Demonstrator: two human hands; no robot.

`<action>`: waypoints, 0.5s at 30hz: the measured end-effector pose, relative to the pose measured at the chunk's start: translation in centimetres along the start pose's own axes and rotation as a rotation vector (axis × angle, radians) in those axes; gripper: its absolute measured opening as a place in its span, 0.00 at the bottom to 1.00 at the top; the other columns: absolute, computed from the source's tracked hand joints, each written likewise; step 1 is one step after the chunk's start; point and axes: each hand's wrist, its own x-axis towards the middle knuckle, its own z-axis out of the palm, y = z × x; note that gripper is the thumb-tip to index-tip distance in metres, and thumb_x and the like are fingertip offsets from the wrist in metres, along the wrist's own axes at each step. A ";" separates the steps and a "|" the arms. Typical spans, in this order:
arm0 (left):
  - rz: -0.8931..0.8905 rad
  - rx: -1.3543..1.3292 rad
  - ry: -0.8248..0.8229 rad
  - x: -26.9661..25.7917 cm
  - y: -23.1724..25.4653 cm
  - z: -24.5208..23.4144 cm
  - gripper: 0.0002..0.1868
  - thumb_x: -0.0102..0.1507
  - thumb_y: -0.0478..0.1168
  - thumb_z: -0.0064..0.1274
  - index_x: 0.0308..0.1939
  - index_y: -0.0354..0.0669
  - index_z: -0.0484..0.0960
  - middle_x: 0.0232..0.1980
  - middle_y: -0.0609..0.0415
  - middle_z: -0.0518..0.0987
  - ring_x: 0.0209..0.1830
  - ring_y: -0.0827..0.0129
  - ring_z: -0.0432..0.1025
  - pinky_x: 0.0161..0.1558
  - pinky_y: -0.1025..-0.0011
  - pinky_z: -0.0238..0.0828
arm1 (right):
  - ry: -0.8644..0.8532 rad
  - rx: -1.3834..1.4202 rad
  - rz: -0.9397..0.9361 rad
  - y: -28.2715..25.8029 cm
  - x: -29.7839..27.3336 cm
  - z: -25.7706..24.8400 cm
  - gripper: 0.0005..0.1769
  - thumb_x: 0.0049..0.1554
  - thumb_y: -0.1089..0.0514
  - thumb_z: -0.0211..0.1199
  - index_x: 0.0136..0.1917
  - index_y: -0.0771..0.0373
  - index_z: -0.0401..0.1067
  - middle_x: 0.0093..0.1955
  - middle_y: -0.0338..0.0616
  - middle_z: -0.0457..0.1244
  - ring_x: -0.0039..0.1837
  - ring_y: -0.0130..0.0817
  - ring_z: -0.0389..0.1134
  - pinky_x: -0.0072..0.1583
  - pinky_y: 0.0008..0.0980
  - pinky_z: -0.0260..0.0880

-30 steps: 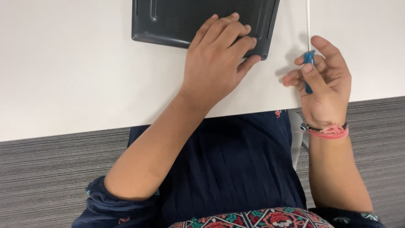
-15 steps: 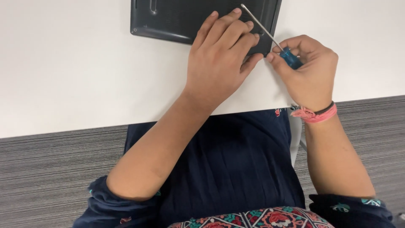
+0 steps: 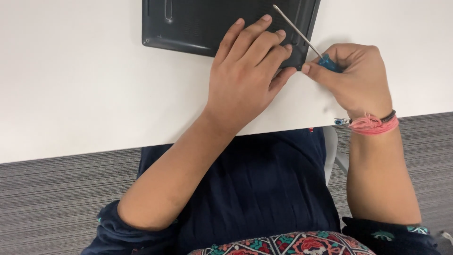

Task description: Using a screwdriver to open the back panel of a laptop.

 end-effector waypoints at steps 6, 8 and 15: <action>-0.017 -0.019 0.014 0.1 0.0 0.3 0.13 0.65 0.45 0.70 0.48 0.47 0.84 0.59 0.58 0.78 0.71 0.61 0.67 0.77 0.51 0.57 | -0.033 0.019 0.036 1.1 0.5 -0.3 0.16 0.57 0.60 0.73 0.32 0.66 0.71 0.28 0.32 0.58 0.31 0.17 0.52 0.33 0.22 0.47; -0.043 -0.022 0.031 0.3 0.5 0.5 0.12 0.64 0.44 0.69 0.47 0.47 0.85 0.57 0.58 0.78 0.70 0.62 0.67 0.76 0.51 0.57 | -0.044 0.024 0.047 0.6 0.6 -0.3 0.16 0.56 0.60 0.73 0.31 0.65 0.71 0.27 0.31 0.58 0.30 0.16 0.51 0.33 0.22 0.46; -0.089 -0.028 0.042 0.5 0.6 0.8 0.14 0.62 0.46 0.72 0.47 0.50 0.86 0.54 0.59 0.77 0.68 0.62 0.67 0.75 0.50 0.58 | -0.056 0.046 0.027 1.1 0.6 -0.4 0.15 0.57 0.60 0.73 0.32 0.65 0.71 0.27 0.30 0.58 0.31 0.16 0.52 0.32 0.21 0.46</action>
